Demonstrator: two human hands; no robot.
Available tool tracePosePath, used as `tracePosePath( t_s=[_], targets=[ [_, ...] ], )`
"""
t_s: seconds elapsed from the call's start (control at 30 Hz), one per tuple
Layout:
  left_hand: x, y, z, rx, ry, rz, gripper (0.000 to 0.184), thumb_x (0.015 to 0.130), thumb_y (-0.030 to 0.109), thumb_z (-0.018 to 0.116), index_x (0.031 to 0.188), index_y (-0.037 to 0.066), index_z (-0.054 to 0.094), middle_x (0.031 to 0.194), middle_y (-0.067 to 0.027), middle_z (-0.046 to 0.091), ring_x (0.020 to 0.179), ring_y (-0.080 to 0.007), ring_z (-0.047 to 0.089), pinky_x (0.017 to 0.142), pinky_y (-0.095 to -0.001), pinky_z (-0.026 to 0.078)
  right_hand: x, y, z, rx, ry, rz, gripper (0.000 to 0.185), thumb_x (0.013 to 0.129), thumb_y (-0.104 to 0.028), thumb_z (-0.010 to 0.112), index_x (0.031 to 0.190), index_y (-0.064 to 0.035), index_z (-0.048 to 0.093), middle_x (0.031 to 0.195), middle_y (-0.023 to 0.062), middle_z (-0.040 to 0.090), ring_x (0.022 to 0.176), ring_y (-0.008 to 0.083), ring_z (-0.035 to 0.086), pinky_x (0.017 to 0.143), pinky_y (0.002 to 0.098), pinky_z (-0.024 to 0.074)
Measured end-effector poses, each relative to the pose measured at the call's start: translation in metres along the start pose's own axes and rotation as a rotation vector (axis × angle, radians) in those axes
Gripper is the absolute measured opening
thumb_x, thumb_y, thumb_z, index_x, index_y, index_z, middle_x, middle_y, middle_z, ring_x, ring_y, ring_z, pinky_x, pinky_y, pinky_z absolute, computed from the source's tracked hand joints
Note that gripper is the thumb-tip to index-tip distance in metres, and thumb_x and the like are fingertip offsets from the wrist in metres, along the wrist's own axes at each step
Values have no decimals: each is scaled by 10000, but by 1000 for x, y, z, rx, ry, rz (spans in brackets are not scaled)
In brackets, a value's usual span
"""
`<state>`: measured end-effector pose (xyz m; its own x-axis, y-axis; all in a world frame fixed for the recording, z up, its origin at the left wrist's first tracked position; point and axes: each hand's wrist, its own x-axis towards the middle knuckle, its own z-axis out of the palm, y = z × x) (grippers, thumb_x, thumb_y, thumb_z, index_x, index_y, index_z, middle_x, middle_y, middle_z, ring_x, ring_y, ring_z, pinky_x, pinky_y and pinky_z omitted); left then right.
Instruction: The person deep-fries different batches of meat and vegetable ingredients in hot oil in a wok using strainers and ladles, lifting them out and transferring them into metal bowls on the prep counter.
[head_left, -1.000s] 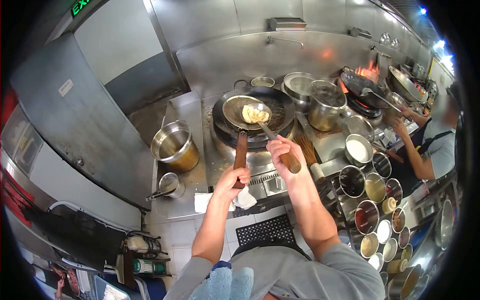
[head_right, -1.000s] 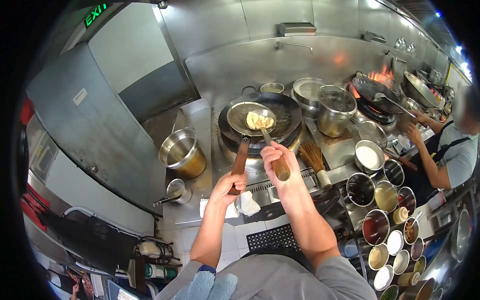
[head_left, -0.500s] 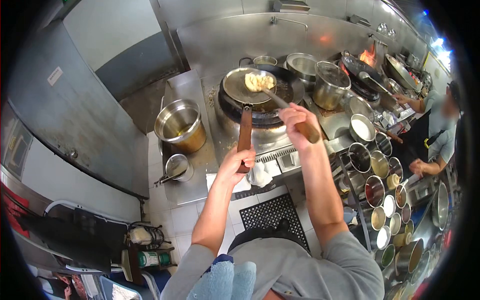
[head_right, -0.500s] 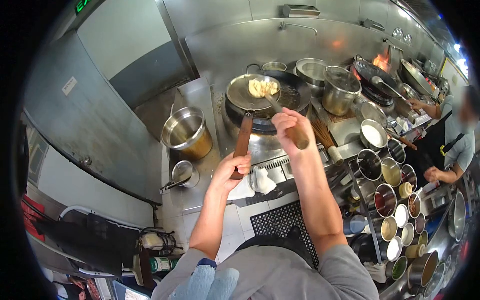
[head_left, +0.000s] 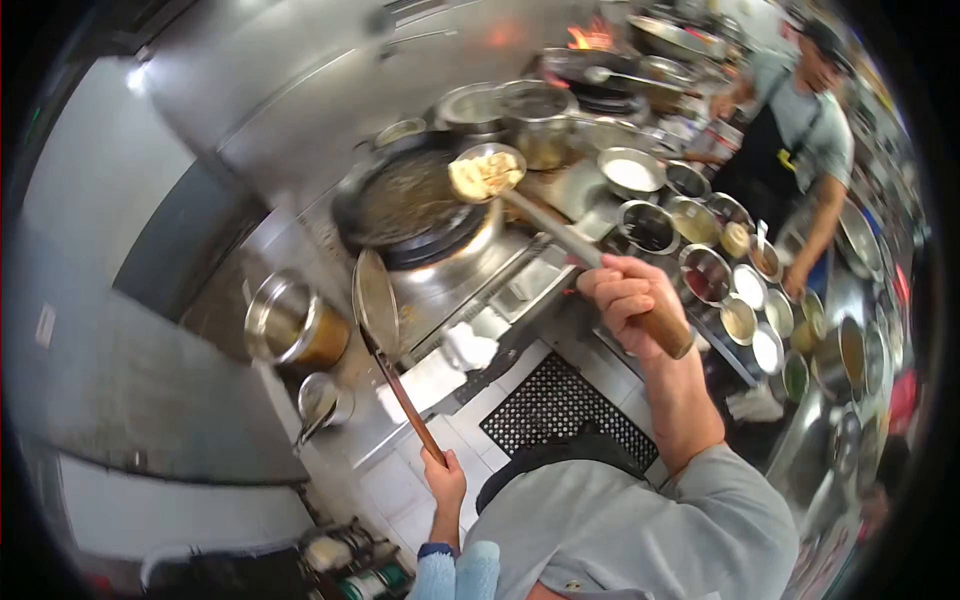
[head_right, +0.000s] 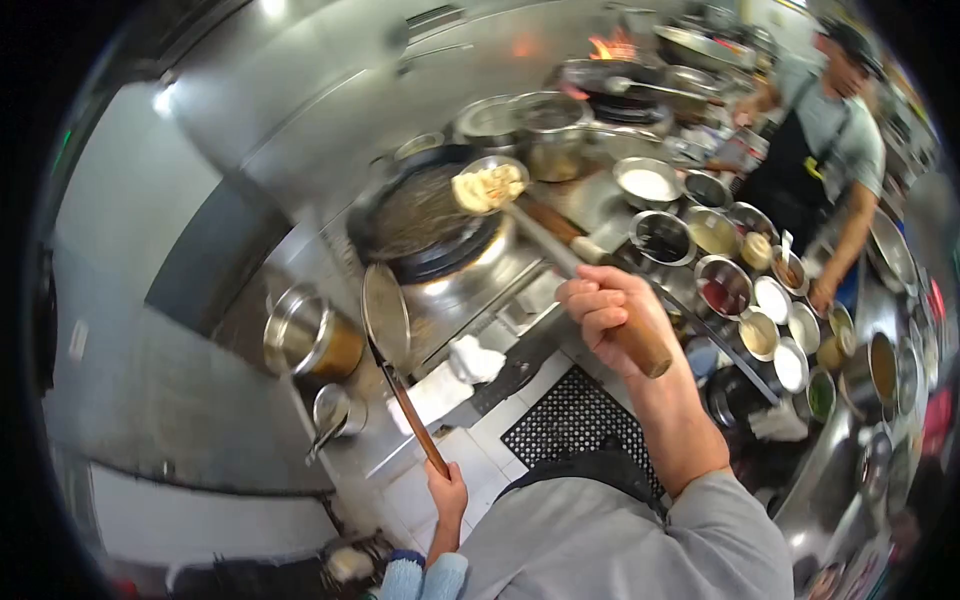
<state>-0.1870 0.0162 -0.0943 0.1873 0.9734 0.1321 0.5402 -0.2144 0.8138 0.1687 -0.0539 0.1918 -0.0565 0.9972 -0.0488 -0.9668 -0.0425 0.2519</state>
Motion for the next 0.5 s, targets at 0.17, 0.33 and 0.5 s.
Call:
tracePosePath(
  t_s=[0.17,0.33,0.5],
  targets=[
    [-15,32,11,-511,-264,-380,420,868,76,526,1228,-1,325,628,-79,474,446,-160,444,423,-307,429,-69,5,-20,-79,16,-104,218,924,-114,443,724,-65,368,637,-33,367,438,-9,372,330,139,333],
    [-12,-39,38,-636,-347,-372,483,848,147,575,1252,8,348,730,-133,525,522,-193,514,486,-325,473,-147,22,-64,-272,7,-310,100,915,-75,450,871,-108,366,706,-9,368,446,-1,344,305,145,307],
    [-1,-40,56,-286,-466,-227,484,839,169,587,1239,0,372,810,-153,522,622,-227,520,557,-352,465,-233,73,-120,-160,-30,-449,378,928,-23,377,1287,-113,301,714,19,319,419,13,315,264,162,277]
  ],
)
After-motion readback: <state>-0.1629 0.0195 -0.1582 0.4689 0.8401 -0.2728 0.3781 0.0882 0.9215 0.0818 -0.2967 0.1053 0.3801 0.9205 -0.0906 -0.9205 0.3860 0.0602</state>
